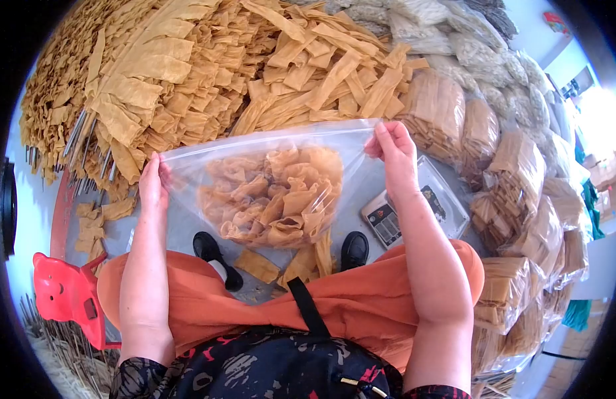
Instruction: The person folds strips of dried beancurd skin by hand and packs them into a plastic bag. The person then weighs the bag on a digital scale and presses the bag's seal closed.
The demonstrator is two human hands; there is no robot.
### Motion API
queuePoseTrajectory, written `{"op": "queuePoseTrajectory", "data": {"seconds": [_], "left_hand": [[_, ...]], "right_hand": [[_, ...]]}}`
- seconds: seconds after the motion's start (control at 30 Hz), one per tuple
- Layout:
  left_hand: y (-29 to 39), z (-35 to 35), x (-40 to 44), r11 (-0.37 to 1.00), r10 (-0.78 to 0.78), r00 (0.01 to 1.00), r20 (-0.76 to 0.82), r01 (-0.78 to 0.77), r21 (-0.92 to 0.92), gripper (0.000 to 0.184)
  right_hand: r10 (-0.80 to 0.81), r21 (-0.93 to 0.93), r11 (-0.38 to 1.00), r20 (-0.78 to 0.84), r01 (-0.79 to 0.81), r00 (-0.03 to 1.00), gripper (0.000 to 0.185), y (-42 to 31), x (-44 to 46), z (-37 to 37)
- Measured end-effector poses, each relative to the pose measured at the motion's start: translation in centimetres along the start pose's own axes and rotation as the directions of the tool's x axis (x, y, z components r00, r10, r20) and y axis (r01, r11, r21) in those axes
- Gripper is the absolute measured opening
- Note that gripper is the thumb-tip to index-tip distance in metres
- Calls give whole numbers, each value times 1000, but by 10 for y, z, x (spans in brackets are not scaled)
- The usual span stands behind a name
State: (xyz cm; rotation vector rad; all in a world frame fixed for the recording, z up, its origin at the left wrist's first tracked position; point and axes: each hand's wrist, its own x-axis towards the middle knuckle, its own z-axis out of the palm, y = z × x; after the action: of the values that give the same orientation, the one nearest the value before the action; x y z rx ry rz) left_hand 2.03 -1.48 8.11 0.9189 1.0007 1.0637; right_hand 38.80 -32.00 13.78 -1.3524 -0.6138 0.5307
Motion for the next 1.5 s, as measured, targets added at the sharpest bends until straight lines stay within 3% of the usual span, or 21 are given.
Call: {"op": "queuePoseTrajectory", "data": {"seconds": [0.07,0.13,0.17,0.23,0.3,0.37,0.43,0.5,0.63,0.7,0.77,0.83,0.87,0.93,1.03,1.17,1.23,1.5], "left_hand": [[-2,-2,4,995,-24,999,22,22,96,22],[-2,11,10,819,348,934,-86,-258,512,28],[1,18,15,816,353,933,-77,-266,514,28],[29,59,-7,557,626,724,291,-676,483,34],[67,110,-51,175,608,557,566,-789,588,36],[77,153,-77,273,519,509,687,-860,431,42],[70,190,-110,461,359,492,793,-832,307,46],[46,214,-127,246,371,351,860,-930,273,40],[26,234,-126,275,229,250,941,-944,184,32],[24,236,-127,476,-61,347,936,-814,333,22],[23,236,-131,466,-2,306,952,-842,272,15],[24,234,-131,568,-46,361,932,-758,321,14],[22,231,-128,662,-68,387,920,-672,332,14],[23,225,-122,666,-85,400,913,-658,350,14],[24,218,-112,719,-78,435,897,-599,353,15],[22,215,-106,756,-112,469,876,-531,381,14],[21,215,-104,769,-130,469,873,-508,388,15],[28,219,-113,725,-127,454,882,-564,395,16]], "right_hand": [[-9,7,1000,10,9,1000,14,-4,0,3],[-10,22,1000,3,10,1000,14,-8,-1,6],[-15,28,999,-4,15,1000,14,-8,-1,4],[-43,24,999,53,42,998,13,-7,1,1],[-55,20,998,53,54,997,14,-16,-3,7],[-65,15,998,52,64,997,14,-23,-6,7],[-77,40,997,146,72,986,14,-27,-8,4],[-69,-30,997,218,77,973,14,-37,-6,-3],[5,-178,982,332,57,943,15,-58,-10,-19],[41,-198,980,300,20,953,17,-53,-9,-29],[78,-213,977,271,-19,959,19,-51,-7,-34],[232,-90,972,251,-216,940,24,-52,-7,-33],[236,-84,971,242,-222,941,24,-51,-5,-34],[219,34,972,230,-233,948,28,-48,-2,-33],[195,70,975,204,-213,959,27,-46,-3,-25],[114,68,990,150,-125,982,24,-46,-9,-9],[3,-146,989,170,22,986,22,-41,-10,-7],[-32,-79,996,148,44,989,17,-41,-11,0]]}}
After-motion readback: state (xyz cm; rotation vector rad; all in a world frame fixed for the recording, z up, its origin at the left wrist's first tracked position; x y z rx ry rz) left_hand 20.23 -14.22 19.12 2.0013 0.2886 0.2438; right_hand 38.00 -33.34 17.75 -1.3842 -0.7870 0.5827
